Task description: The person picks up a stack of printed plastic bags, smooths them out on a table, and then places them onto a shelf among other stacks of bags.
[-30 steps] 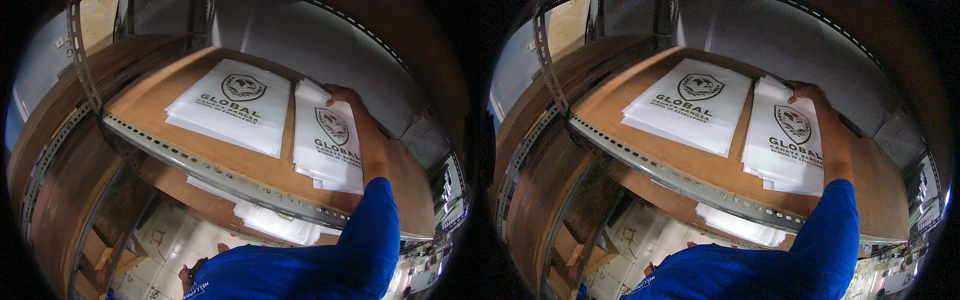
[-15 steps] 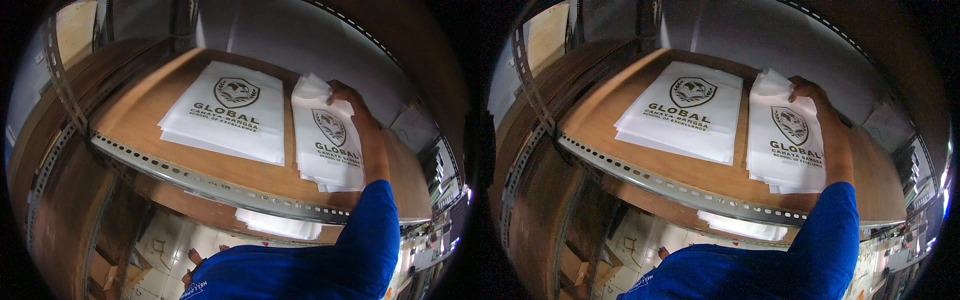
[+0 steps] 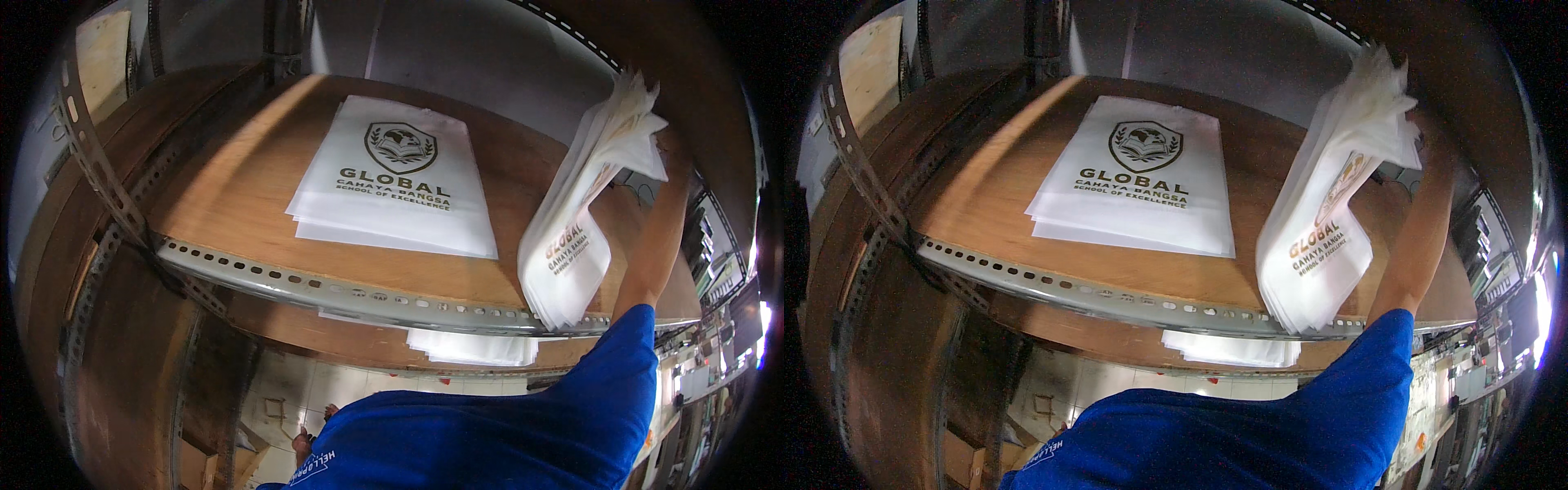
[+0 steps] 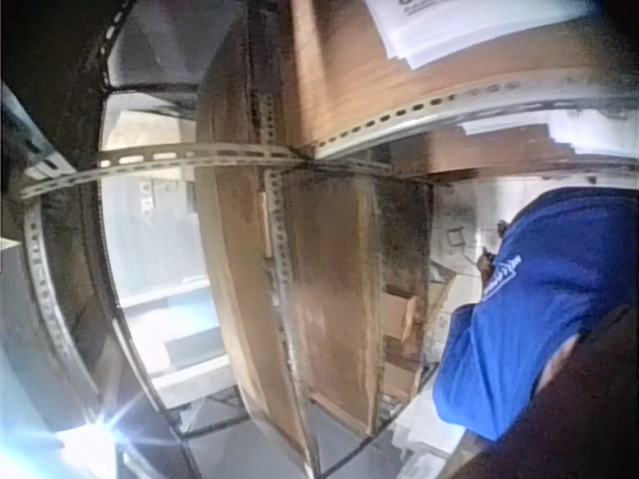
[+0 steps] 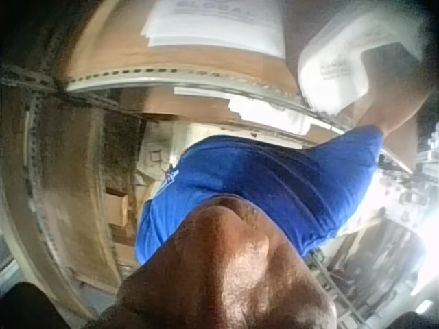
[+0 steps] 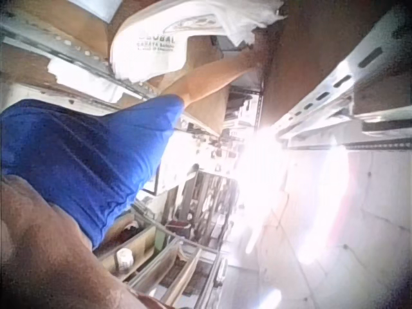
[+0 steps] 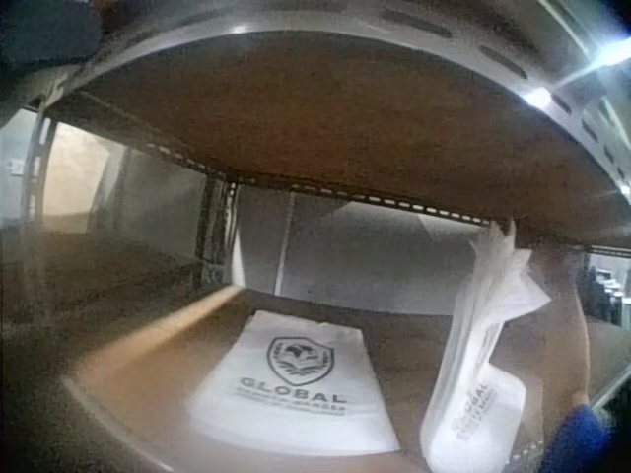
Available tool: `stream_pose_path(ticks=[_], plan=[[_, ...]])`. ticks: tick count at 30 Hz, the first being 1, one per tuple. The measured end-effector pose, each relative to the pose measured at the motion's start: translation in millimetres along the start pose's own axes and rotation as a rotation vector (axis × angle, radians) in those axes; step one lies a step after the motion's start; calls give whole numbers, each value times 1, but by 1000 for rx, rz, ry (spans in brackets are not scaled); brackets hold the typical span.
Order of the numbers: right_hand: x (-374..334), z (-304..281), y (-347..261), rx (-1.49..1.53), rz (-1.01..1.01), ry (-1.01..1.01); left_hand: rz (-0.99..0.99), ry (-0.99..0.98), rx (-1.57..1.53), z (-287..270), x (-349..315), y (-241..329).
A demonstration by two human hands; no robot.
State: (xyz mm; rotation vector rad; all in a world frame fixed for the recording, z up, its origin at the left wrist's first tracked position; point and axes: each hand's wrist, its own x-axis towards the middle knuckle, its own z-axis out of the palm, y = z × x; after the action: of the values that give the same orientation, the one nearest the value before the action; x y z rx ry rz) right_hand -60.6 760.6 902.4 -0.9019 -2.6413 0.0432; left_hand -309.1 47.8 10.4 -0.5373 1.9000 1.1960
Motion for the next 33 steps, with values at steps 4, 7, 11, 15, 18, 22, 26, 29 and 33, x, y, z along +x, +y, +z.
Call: stream_pose_path(ticks=[4, 7, 11, 15, 18, 22, 26, 29, 33], plan=[[24, 8, -57, 72, -118, 13, -25, 25, -49, -23, 10, 6], [46, 15, -115, 118, -200, -20, -47, 4, -77, -26, 20, 5], [101, 63, -165, 260, -308, -122, -73, 36, -129, -42, 18, 5], [173, 134, -195, 360, -210, -211, -103, 56, -213, -51, 17, -3], [211, 191, -165, 216, -161, -269, -129, 43, -221, -53, 13, -3], [240, 263, -202, 29, -105, -418, -169, 103, -303, -65, 2, -26], [245, 289, -181, 31, -69, -442, -199, 106, -330, -69, -1, -37], [230, 292, -213, 72, -111, -393, -228, 157, -392, -76, -11, -51], [236, 280, -217, -114, -25, -384, -259, 160, -457, -76, -10, -51]])
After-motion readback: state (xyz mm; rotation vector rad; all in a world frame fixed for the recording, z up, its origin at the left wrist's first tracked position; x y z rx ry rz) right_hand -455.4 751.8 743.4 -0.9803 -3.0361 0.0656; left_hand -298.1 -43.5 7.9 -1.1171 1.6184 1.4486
